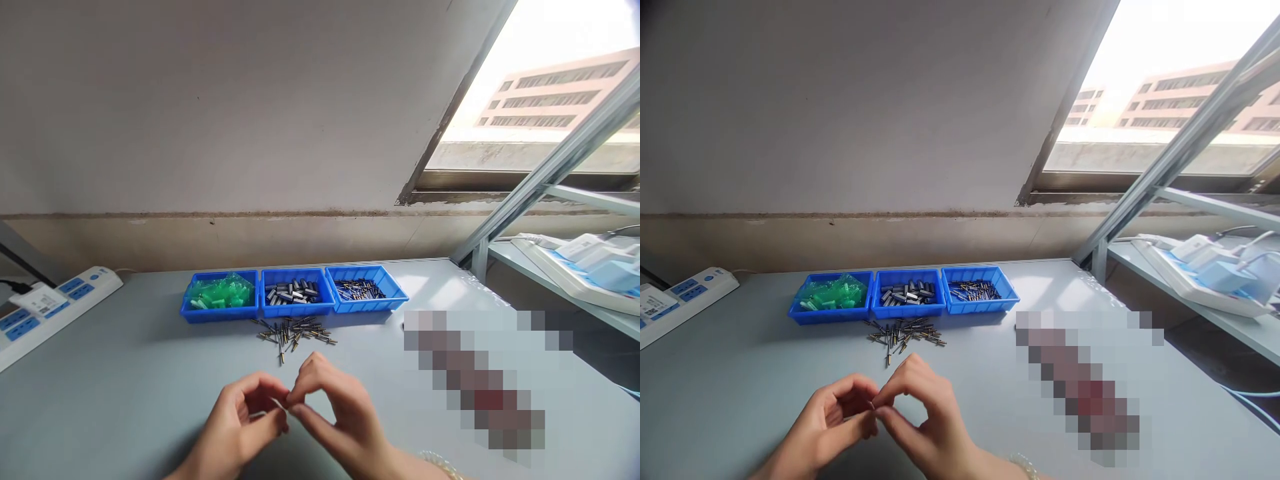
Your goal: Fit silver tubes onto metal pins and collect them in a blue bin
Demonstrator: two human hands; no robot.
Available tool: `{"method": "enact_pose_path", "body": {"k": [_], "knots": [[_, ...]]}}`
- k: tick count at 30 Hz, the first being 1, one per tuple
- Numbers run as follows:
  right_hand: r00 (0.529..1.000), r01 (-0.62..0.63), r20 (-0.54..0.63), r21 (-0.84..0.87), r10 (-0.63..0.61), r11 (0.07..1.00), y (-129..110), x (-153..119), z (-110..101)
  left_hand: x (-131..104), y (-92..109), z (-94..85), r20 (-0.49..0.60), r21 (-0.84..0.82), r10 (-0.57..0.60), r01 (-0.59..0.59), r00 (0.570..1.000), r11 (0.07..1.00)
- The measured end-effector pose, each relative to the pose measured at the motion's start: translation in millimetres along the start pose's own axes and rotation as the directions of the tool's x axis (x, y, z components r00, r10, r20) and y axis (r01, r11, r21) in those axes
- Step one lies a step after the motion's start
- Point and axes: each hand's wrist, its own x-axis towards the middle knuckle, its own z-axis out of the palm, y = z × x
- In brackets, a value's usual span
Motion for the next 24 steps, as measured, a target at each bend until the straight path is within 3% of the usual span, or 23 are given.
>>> {"method": "enact_pose_path", "body": {"k": [2, 5, 7, 9, 12, 16, 18, 21, 24], "knots": [[0.981, -0.187, -0.038, 0.091, 0.191, 0.978, 2.7, -0.4, -3.7, -0.6, -4.3, -4.1, -0.104, 0.037, 0.101, -0.098, 0.989, 0.994], [0.879, -0.471, 0.059, 0.268, 0.474, 0.84, 7.1, -2.1, -3.4, -4.2, -3.7, -5.5, -0.188, 0.114, 0.206, -0.187, 0.96, 0.976], [0.81, -0.58, 0.154, 0.353, 0.566, 0.734, 9.8, -3.6, -0.8, -7.0, 1.0, -4.4, -0.189, 0.16, 0.24, -0.212, 0.952, 0.964], [0.78, -0.617, 0.186, 0.393, 0.598, 0.682, 11.9, -4.6, 1.4, -8.6, 6.7, -3.2, -0.186, 0.194, 0.245, -0.208, 0.952, 0.959], [0.836, -0.53, 0.084, 0.378, 0.543, 0.759, 12.5, -4.4, 1.7, -7.3, 13.2, -2.0, -0.218, 0.223, 0.194, -0.144, 0.957, 0.964], [0.955, -0.257, -0.097, 0.196, 0.279, 0.946, 7.5, -2.8, 1.5, -2.5, 15.4, 1.3, -0.184, 0.199, 0.071, -0.034, 0.98, 0.979], [0.986, -0.143, -0.071, 0.099, 0.15, 0.985, 4.2, -2.6, 3.0, -1.1, 14.7, 4.1, -0.095, 0.156, 0.005, 0.01, 0.995, 0.988], [0.998, -0.033, 0.059, 0.031, 0.031, 0.999, 0.7, -2.6, 4.0, -1.3, 13.0, 7.6, 0.021, 0.107, -0.066, 0.063, 0.998, 0.992], [0.997, -0.024, 0.073, 0.019, 0.023, 1.0, -0.1, -1.4, -0.2, -3.6, 11.9, 8.1, -0.002, 0.109, -0.047, 0.047, 0.999, 0.993]]}}
